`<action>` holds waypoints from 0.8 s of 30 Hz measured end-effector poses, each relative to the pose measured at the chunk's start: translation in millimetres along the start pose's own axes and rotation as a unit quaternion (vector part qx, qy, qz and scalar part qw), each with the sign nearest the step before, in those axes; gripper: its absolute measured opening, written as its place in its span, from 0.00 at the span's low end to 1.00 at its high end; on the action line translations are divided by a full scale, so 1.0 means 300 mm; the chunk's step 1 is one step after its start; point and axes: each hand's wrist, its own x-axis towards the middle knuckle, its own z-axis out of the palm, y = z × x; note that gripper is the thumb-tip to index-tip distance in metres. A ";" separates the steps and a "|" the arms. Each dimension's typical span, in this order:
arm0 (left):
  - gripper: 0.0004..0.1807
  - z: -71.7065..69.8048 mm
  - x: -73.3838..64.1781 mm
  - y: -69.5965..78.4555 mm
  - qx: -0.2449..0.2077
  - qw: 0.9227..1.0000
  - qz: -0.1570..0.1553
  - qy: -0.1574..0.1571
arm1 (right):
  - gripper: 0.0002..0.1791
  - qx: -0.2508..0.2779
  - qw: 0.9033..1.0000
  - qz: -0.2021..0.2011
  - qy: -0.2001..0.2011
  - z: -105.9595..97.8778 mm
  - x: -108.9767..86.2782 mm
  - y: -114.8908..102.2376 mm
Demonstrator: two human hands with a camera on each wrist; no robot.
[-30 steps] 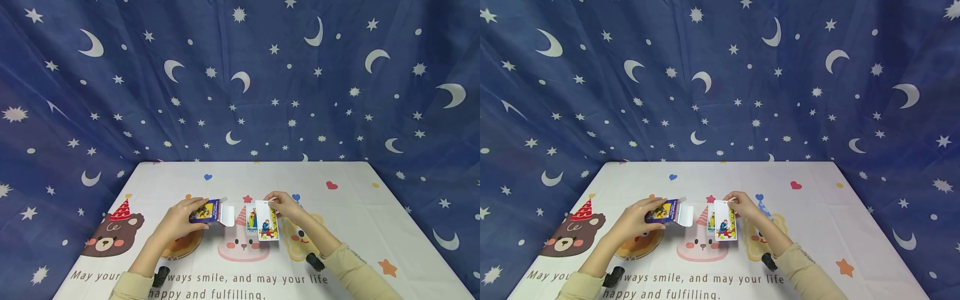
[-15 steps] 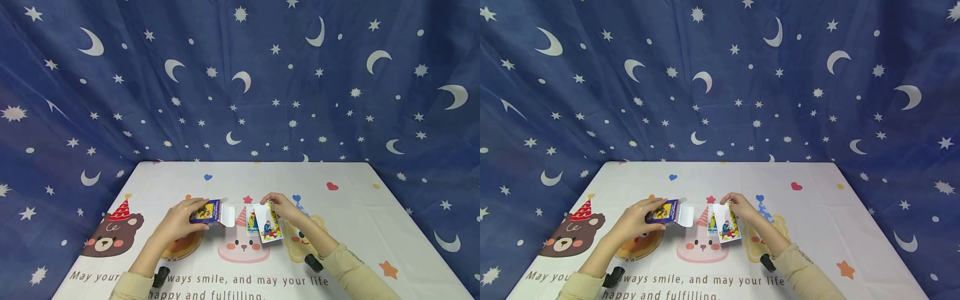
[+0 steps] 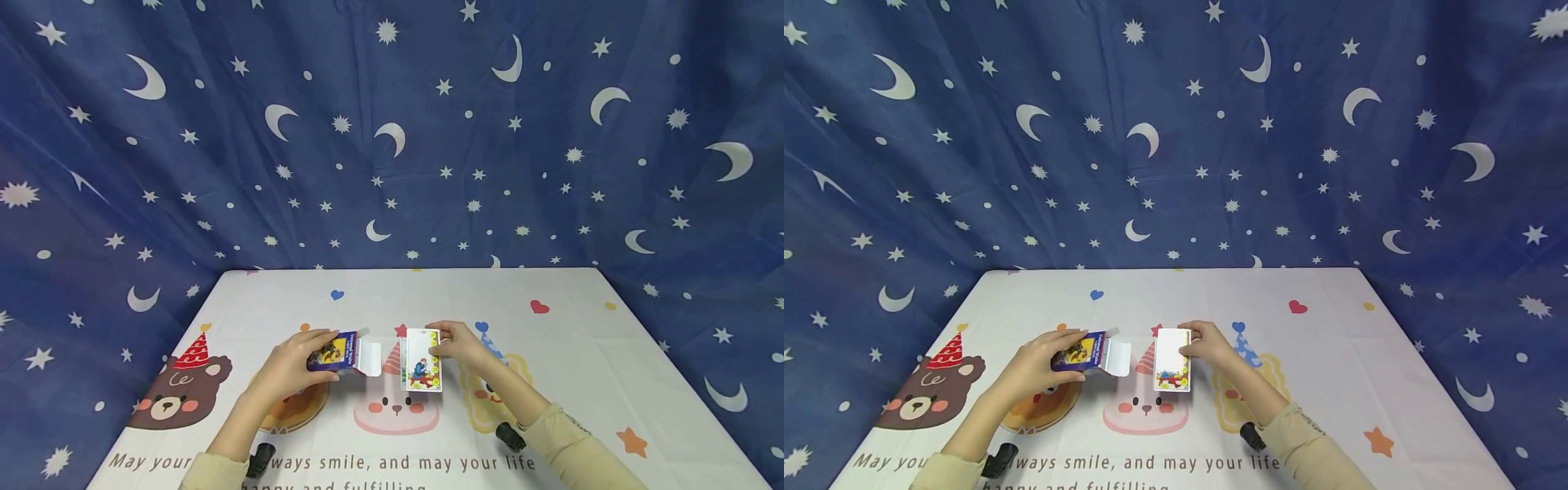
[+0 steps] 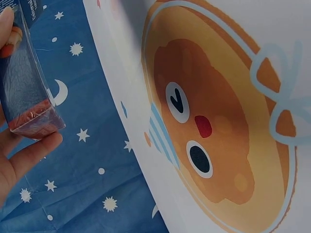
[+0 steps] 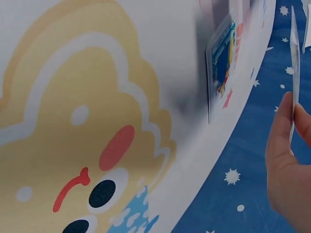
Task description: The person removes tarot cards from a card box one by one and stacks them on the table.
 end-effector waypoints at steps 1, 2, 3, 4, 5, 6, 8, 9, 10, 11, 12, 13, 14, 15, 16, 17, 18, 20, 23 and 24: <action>0.40 0.001 -0.001 0.001 0.001 1.000 -0.002 0.000 | 0.27 0.008 1.000 0.005 0.012 0.002 0.000 0.001; 0.40 0.001 -0.002 0.002 0.001 1.000 -0.003 0.000 | 0.27 0.015 1.000 0.009 0.020 0.003 -0.001 0.002; 0.40 0.000 -0.003 0.003 0.002 1.000 -0.004 0.000 | 0.27 0.021 0.999 0.011 0.028 0.004 -0.001 0.003; 0.40 -0.001 -0.003 0.004 0.004 1.000 -0.005 0.000 | 0.27 0.027 0.999 0.012 0.034 0.004 -0.001 0.004; 0.40 -0.002 -0.004 0.005 0.005 1.000 -0.006 -0.002 | 0.27 0.033 0.998 0.014 0.041 0.005 0.000 0.006; 0.41 -0.003 -0.004 0.005 0.005 1.000 -0.007 -0.003 | 0.26 0.038 0.998 0.017 0.049 0.006 0.002 0.008; 0.41 -0.004 -0.006 0.004 0.006 1.000 -0.008 -0.004 | 0.23 0.041 0.997 0.019 0.060 0.008 0.004 0.012; 0.41 -0.004 -0.007 0.003 0.006 1.000 -0.008 -0.004 | 0.20 0.042 0.997 0.018 0.065 0.009 0.006 0.014; 0.41 -0.003 -0.008 0.003 0.006 1.000 -0.008 -0.004 | 0.18 0.044 0.996 0.021 0.070 0.010 0.007 0.016; 0.41 -0.003 -0.008 0.002 0.006 1.000 -0.007 -0.003 | 0.17 0.043 0.996 0.023 0.074 0.011 0.008 0.018; 0.41 -0.002 -0.008 0.002 0.006 1.000 -0.005 -0.002 | 0.16 0.041 0.996 0.025 0.076 0.012 0.007 0.019; 0.41 -0.001 -0.008 0.002 0.006 1.000 -0.004 -0.001 | 0.15 0.038 0.996 0.027 0.077 0.012 0.007 0.019; 0.41 -0.001 -0.008 0.002 0.007 1.000 -0.003 0.000 | 0.15 0.037 0.996 0.028 0.075 0.012 0.006 0.019; 0.41 -0.002 -0.007 0.003 0.007 1.000 -0.001 0.001 | 0.15 0.032 0.996 0.030 0.075 0.011 0.007 0.018; 0.41 -0.002 -0.006 0.003 0.008 1.000 0.000 0.002 | 0.14 0.025 0.997 0.030 0.074 0.011 0.007 0.018; 0.41 -0.003 -0.006 0.004 0.009 1.000 0.001 0.002 | 0.14 0.019 0.997 0.031 0.073 0.010 0.008 0.018; 0.41 -0.003 -0.005 0.005 0.009 1.000 0.001 0.002 | 0.13 0.013 0.997 0.031 0.073 0.010 0.009 0.018; 0.41 -0.005 -0.005 0.007 0.010 1.000 0.002 0.002 | 0.11 0.006 0.997 0.031 0.071 0.011 0.008 0.018; 0.41 -0.007 -0.005 0.008 0.011 1.000 0.004 0.002 | 0.10 -0.005 0.997 0.033 0.076 0.013 0.009 0.018; 0.41 -0.007 -0.005 0.009 0.011 1.000 0.005 0.002 | 0.10 -0.006 0.996 0.035 0.077 0.014 0.009 0.018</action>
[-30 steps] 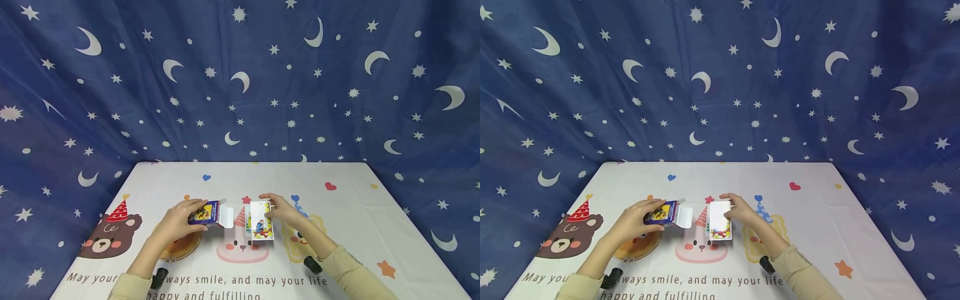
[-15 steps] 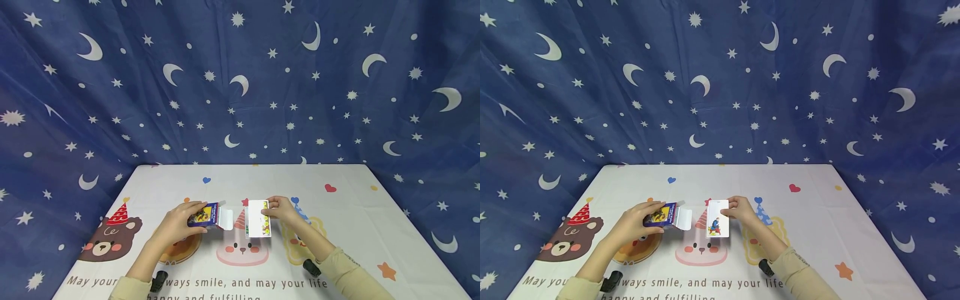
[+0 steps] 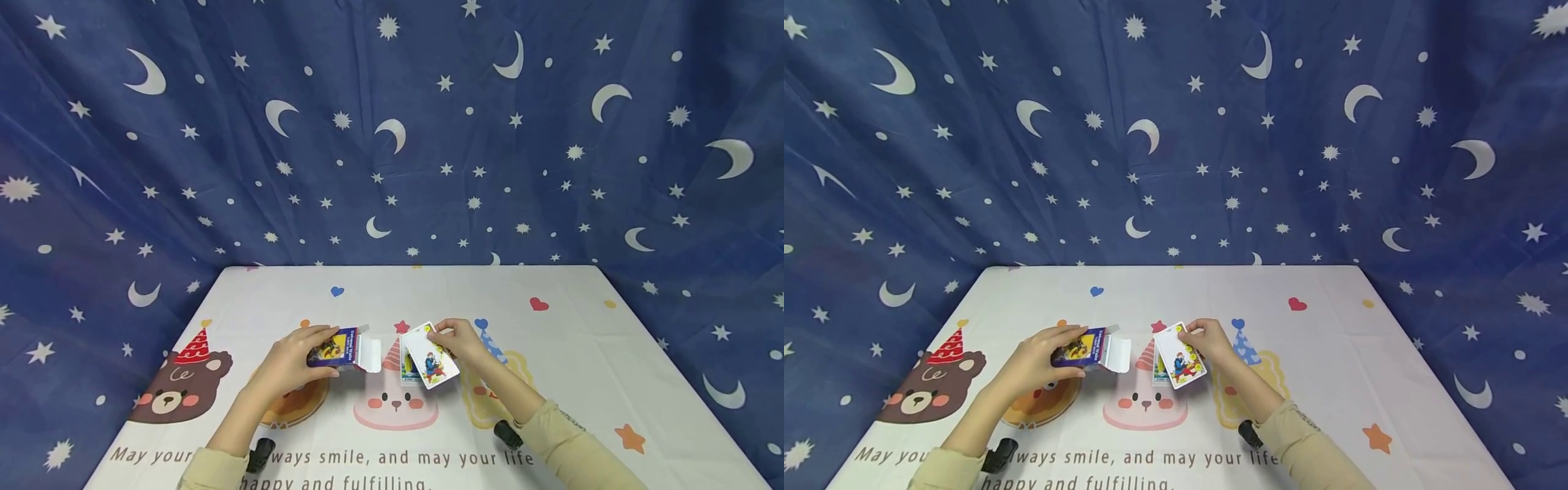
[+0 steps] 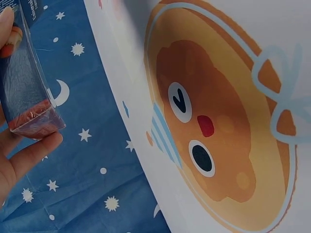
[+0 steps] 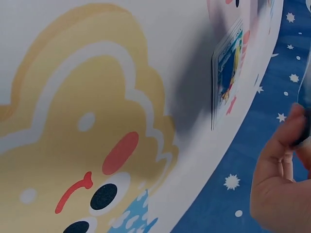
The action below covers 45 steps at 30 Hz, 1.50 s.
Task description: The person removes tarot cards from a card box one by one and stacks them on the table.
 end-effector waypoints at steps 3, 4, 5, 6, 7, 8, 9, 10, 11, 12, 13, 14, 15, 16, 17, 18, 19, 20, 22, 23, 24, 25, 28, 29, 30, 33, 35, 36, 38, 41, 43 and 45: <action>0.41 -0.001 0.001 -0.001 0.001 1.000 0.001 0.001 | 0.10 -0.003 1.000 0.005 0.003 0.002 0.000 -0.001; 0.41 -0.001 0.002 -0.001 0.001 1.000 0.001 0.001 | 0.10 -0.001 1.000 0.007 0.001 0.002 -0.001 -0.002; 0.41 -0.001 0.002 -0.001 0.001 1.000 0.001 0.001 | 0.11 -0.003 1.000 0.009 -0.001 0.002 -0.004 -0.005; 0.41 -0.001 0.002 -0.001 0.001 1.000 0.001 0.000 | 0.13 -0.005 1.000 0.013 -0.005 0.003 -0.005 -0.007; 0.41 -0.002 0.001 -0.001 0.001 1.000 0.001 0.000 | 0.15 -0.011 1.000 0.013 -0.009 0.003 -0.007 -0.009; 0.41 -0.001 0.001 -0.002 0.001 1.000 0.001 0.000 | 0.17 -0.013 1.000 0.018 -0.010 0.004 -0.009 -0.011; 0.41 -0.001 0.001 -0.002 0.000 1.000 0.001 -0.001 | 0.19 -0.015 1.000 0.022 -0.014 0.005 -0.010 -0.013; 0.41 -0.001 0.000 -0.002 0.000 1.000 0.001 -0.002 | 0.21 -0.015 0.999 0.029 -0.018 0.007 -0.010 -0.014; 0.41 -0.001 0.000 -0.002 0.000 1.000 0.002 -0.002 | 0.23 -0.019 0.999 0.031 -0.022 0.008 -0.011 -0.015; 0.41 0.000 -0.001 -0.002 0.000 1.000 0.002 -0.003 | 0.24 -0.014 0.999 0.034 -0.026 0.009 -0.011 -0.015; 0.41 0.000 -0.001 -0.002 0.000 1.000 0.002 -0.003 | 0.26 -0.009 0.999 0.034 -0.032 0.010 -0.011 -0.014; 0.41 0.000 -0.001 -0.002 -0.001 1.000 0.002 -0.004 | 0.28 0.000 0.999 0.037 -0.039 0.010 -0.010 -0.012; 0.41 0.000 -0.001 -0.002 -0.001 1.000 0.002 -0.004 | 0.28 0.005 0.998 0.034 -0.045 0.011 -0.009 -0.009; 0.41 0.000 -0.001 -0.002 -0.001 1.000 0.003 -0.004 | 0.28 0.012 0.998 0.033 -0.049 0.011 -0.008 -0.006; 0.41 0.000 -0.001 -0.002 -0.001 1.000 0.003 -0.004 | 0.28 0.021 0.998 0.031 -0.053 0.011 -0.008 -0.004; 0.41 0.000 -0.001 -0.002 -0.001 1.000 0.003 -0.004 | 0.26 0.029 0.998 0.031 -0.056 0.011 -0.007 -0.002; 0.41 0.000 -0.001 -0.002 -0.001 1.000 0.002 -0.004 | 0.24 0.031 0.997 0.027 -0.058 0.011 -0.006 0.001; 0.41 0.000 -0.001 -0.002 0.000 1.000 0.002 -0.004 | 0.21 0.033 0.997 0.028 -0.056 0.011 -0.005 0.002; 0.42 0.001 -0.001 -0.003 0.000 1.000 0.002 -0.005 | 0.16 0.033 0.998 0.032 -0.051 0.013 -0.003 0.003; 0.42 0.000 -0.001 -0.003 0.000 1.000 0.002 -0.005 | 0.14 0.030 0.998 0.031 -0.047 0.014 -0.003 0.003; 0.42 0.000 0.000 -0.003 0.001 1.000 0.001 -0.005 | 0.12 0.028 0.998 0.031 -0.043 0.015 -0.002 0.003; 0.42 0.000 0.000 -0.002 0.001 1.000 0.002 -0.004 | 0.10 0.024 0.998 0.031 -0.040 0.016 -0.002 0.002; 0.41 -0.001 0.001 -0.001 0.000 1.000 0.003 -0.002 | 0.06 0.024 0.999 0.037 -0.023 0.021 0.000 -0.003; 0.41 0.000 0.001 0.000 0.000 1.000 0.003 -0.001 | 0.06 0.023 0.999 0.039 -0.018 0.022 0.001 -0.004; 0.41 0.000 0.001 0.000 -0.001 1.000 0.003 0.000 | 0.06 0.021 0.999 0.041 -0.012 0.024 0.003 -0.006; 0.41 -0.001 0.002 0.001 0.000 1.000 0.003 0.001 | 0.05 0.019 0.999 0.047 0.003 0.029 0.010 -0.011; 0.41 0.000 0.003 0.001 0.001 1.000 0.002 0.001 | 0.05 0.020 0.999 0.048 0.004 0.031 0.016 -0.012; 0.41 0.000 0.004 0.001 0.001 1.000 0.002 0.001 | 0.05 0.021 0.999 0.048 0.004 0.031 0.018 -0.013; 0.41 0.001 0.006 0.000 0.000 1.000 0.001 0.002 | 0.05 0.029 0.998 0.050 0.001 0.032 0.022 -0.015; 0.41 0.001 0.007 0.000 -0.001 1.000 0.000 0.001 | 0.06 0.034 0.998 0.056 -0.001 0.033 0.028 -0.014; 0.41 0.000 0.006 0.001 -0.001 1.000 -0.003 0.000 | 0.07 0.036 0.997 0.065 -0.001 0.033 0.033 -0.012; 0.41 -0.001 0.005 0.002 0.000 1.000 -0.005 -0.002 | 0.08 0.036 0.997 0.071 -0.004 0.032 0.039 -0.005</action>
